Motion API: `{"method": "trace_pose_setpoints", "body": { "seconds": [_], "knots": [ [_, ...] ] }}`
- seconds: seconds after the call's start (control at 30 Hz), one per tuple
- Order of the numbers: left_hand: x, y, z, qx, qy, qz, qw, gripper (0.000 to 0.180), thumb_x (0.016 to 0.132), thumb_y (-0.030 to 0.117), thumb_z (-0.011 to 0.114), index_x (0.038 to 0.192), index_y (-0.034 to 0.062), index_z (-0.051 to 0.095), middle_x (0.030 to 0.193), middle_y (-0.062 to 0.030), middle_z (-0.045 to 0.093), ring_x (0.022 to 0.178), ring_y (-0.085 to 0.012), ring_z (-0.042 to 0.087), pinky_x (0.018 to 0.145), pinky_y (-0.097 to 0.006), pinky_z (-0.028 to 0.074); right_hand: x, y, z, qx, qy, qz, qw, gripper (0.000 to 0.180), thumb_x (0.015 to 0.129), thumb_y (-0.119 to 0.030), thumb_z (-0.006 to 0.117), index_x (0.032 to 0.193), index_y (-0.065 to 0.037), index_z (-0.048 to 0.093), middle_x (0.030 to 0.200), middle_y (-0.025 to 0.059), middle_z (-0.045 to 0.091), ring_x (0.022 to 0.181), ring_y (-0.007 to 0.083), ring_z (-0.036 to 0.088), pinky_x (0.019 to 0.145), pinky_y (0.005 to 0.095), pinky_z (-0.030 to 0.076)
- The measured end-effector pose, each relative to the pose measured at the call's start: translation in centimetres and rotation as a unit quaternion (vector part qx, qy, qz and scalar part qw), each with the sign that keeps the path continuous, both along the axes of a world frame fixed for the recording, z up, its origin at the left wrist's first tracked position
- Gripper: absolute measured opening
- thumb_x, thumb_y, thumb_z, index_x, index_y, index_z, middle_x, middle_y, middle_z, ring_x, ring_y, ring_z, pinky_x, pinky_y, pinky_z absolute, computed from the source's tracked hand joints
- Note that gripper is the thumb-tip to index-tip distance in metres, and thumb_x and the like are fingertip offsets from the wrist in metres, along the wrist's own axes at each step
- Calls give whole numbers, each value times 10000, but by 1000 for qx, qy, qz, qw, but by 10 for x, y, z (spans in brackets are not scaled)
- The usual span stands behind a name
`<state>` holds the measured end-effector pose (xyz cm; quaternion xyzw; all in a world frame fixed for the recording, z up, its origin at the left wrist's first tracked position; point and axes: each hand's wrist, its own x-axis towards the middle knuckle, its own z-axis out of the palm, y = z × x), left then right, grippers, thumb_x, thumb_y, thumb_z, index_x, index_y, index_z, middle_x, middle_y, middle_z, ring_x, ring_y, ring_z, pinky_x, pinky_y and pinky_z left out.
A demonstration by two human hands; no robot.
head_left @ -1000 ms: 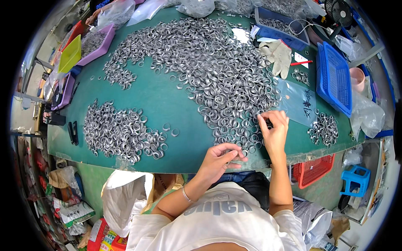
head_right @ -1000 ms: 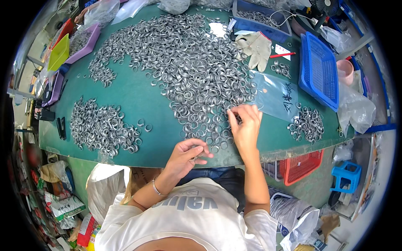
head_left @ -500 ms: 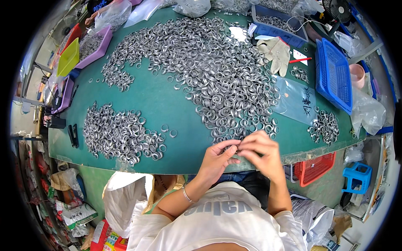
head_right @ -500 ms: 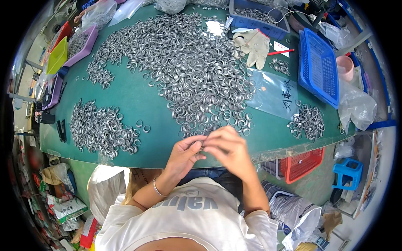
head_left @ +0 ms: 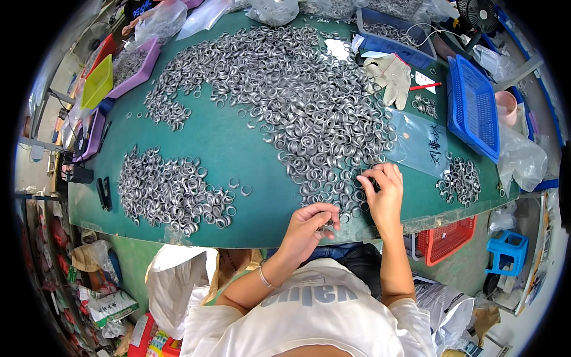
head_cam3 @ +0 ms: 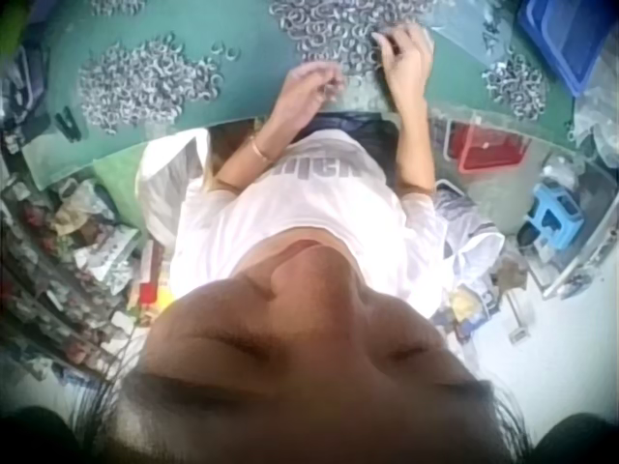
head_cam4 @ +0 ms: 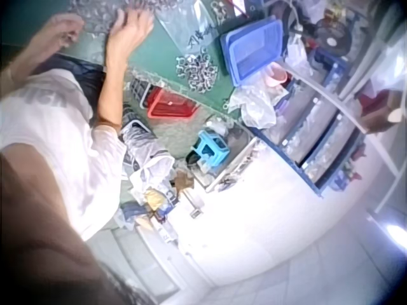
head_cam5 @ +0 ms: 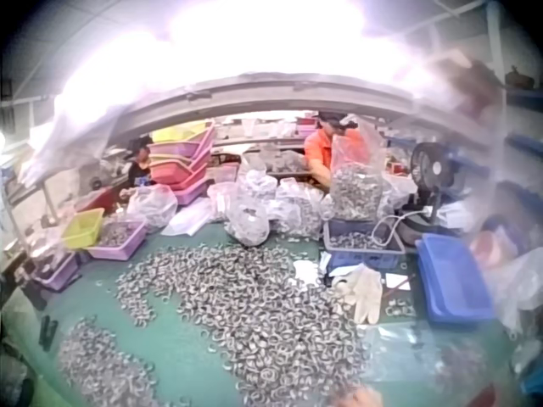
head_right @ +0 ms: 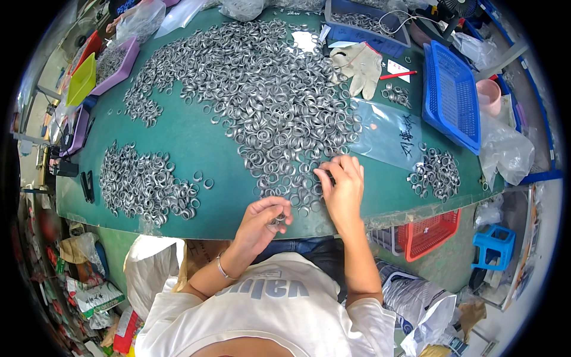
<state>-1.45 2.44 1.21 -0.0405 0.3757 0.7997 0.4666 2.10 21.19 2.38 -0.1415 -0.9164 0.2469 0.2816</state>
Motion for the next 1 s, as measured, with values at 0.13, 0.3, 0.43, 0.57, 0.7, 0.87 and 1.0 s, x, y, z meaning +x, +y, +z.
{"method": "trace_pose_setpoints", "body": {
  "seconds": [0.13,0.3,0.43,0.57,0.7,0.87,1.0],
  "knots": [
    [0,3,6,-15,12,-11,1000,248,908,147,574,1110,7,599,866,-47,621,749,-109,579,586,-228,480,11,-23,21,-192,45,16,980,74,693,-17,724,731,-23,661,630,55,598,587,178,513,614,299,395],
    [2,11,8,-32,44,24,998,287,907,152,576,1150,-2,572,877,-54,620,739,-112,570,598,-233,470,24,-40,31,-100,20,173,980,98,696,-15,707,785,-29,667,725,53,611,718,226,540,668,339,408],
    [0,8,3,-28,36,26,999,274,905,140,566,1132,-14,573,878,-71,621,729,-123,573,587,-236,472,19,-22,32,-251,3,223,942,48,715,34,668,757,19,649,752,76,640,724,214,571,704,309,452],
    [-4,-3,-6,66,-9,-25,997,242,897,119,542,1096,-8,594,883,-94,625,735,-143,596,567,-238,478,-8,10,13,-14,40,-25,999,74,731,-33,678,799,-17,655,795,84,627,783,258,564,731,347,421],
    [-1,1,8,25,-14,-9,1000,235,894,115,533,1085,-3,604,914,-113,631,777,-179,631,578,-249,505,-22,16,-1,81,-63,-56,993,103,729,-51,679,821,-28,638,794,74,581,810,273,529,735,374,393],
    [-4,0,9,33,-33,18,999,234,897,128,553,1085,-3,604,968,-118,633,825,-195,643,642,-292,554,-7,4,8,-139,-48,-35,989,89,709,-28,709,762,-11,639,712,68,561,655,201,514,603,310,398],
    [-4,0,-4,12,-17,-6,1000,237,904,138,567,1091,-3,600,960,-98,632,822,-170,631,645,-285,549,13,-17,13,-298,-17,-1,954,99,699,0,737,731,16,645,646,9,566,576,74,444,540,220,364]
  ]
}}
